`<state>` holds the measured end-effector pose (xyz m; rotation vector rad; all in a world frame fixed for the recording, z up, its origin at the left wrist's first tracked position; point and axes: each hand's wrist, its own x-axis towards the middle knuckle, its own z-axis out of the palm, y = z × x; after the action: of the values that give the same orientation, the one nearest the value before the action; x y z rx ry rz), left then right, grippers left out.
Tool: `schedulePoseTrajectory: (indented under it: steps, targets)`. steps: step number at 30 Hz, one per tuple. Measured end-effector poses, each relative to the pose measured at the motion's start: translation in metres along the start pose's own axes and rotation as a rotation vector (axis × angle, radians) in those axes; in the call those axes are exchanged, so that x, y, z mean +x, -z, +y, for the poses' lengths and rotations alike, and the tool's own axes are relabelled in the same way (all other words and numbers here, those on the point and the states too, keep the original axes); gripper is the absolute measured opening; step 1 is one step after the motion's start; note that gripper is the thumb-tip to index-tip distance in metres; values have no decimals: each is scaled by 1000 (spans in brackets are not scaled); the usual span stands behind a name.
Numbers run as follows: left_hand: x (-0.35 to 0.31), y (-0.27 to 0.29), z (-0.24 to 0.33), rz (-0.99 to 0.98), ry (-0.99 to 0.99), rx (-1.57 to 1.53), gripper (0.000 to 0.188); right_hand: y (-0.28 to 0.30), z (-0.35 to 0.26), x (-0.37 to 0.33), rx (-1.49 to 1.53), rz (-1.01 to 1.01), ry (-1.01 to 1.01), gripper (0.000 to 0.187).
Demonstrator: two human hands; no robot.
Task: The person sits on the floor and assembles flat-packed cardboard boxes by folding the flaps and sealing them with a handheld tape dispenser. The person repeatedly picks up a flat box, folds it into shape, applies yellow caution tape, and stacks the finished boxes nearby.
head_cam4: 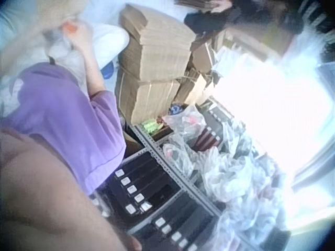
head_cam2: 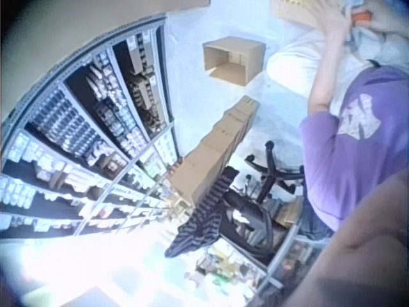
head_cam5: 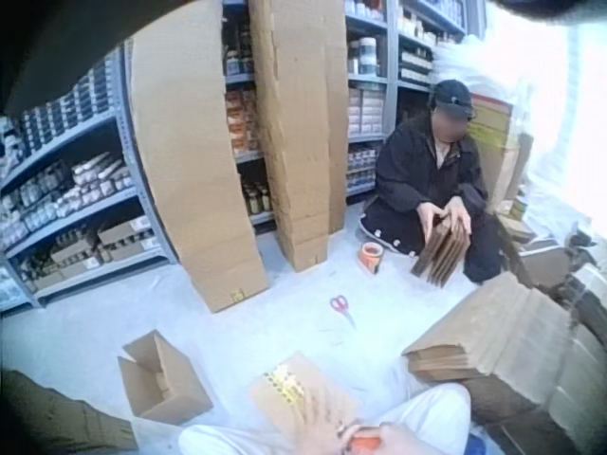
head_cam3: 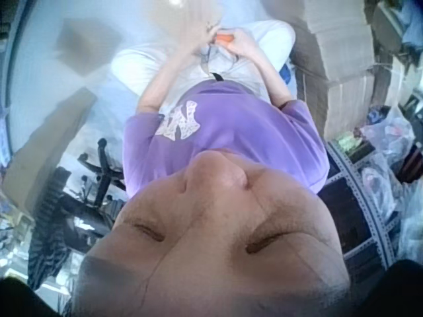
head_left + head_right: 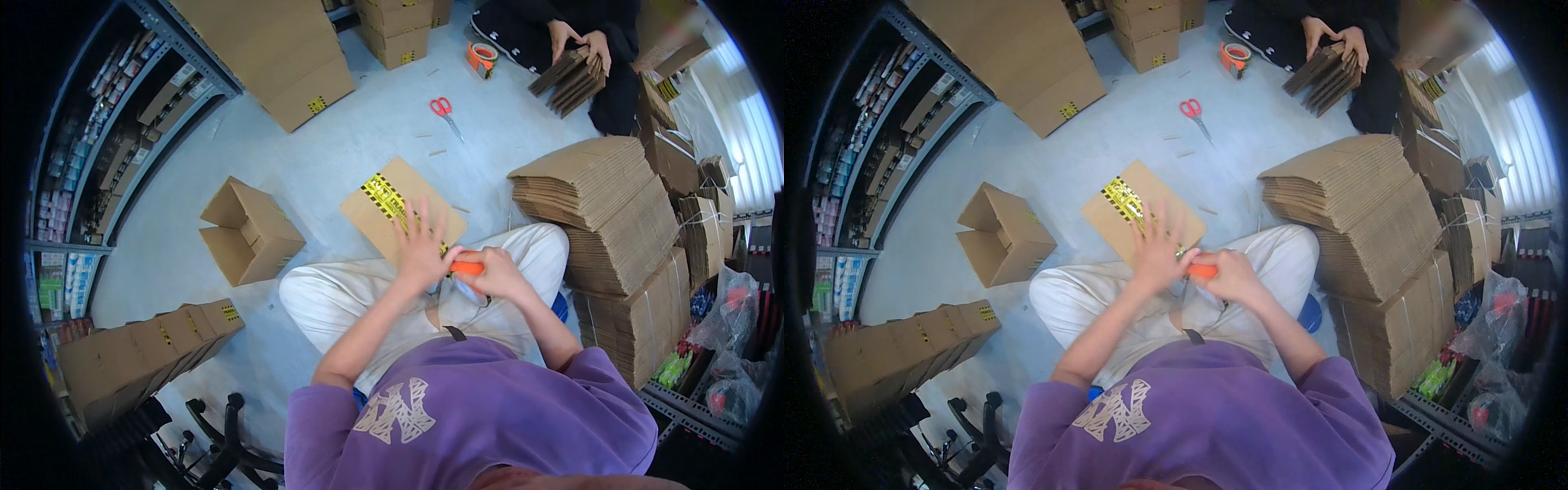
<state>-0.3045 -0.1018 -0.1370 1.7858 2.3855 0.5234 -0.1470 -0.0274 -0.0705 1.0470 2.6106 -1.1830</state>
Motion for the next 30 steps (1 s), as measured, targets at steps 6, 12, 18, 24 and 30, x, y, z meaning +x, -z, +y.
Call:
schedulePoseTrajectory:
  steps: [6, 12, 18, 24, 30]
  targets:
    - [0, -4, -28, -18, -181, 232, 75, 26, 32, 2, 309, -174, -130, 33]
    - [5, 41, -136, -218, -718, 172, 68, 56, 11, -12, 100, 267, 336, 50]
    - [19, 97, -147, -348, -597, -211, 42, 39, 14, 6, 76, 481, 689, 51]
    - [12, 68, -72, 5, 491, -1759, 39, 33, -5, 46, 103, 446, 797, 53]
    - [29, 59, -95, 136, 663, -1558, 20, 31, -23, 81, 120, 323, 784, 54]
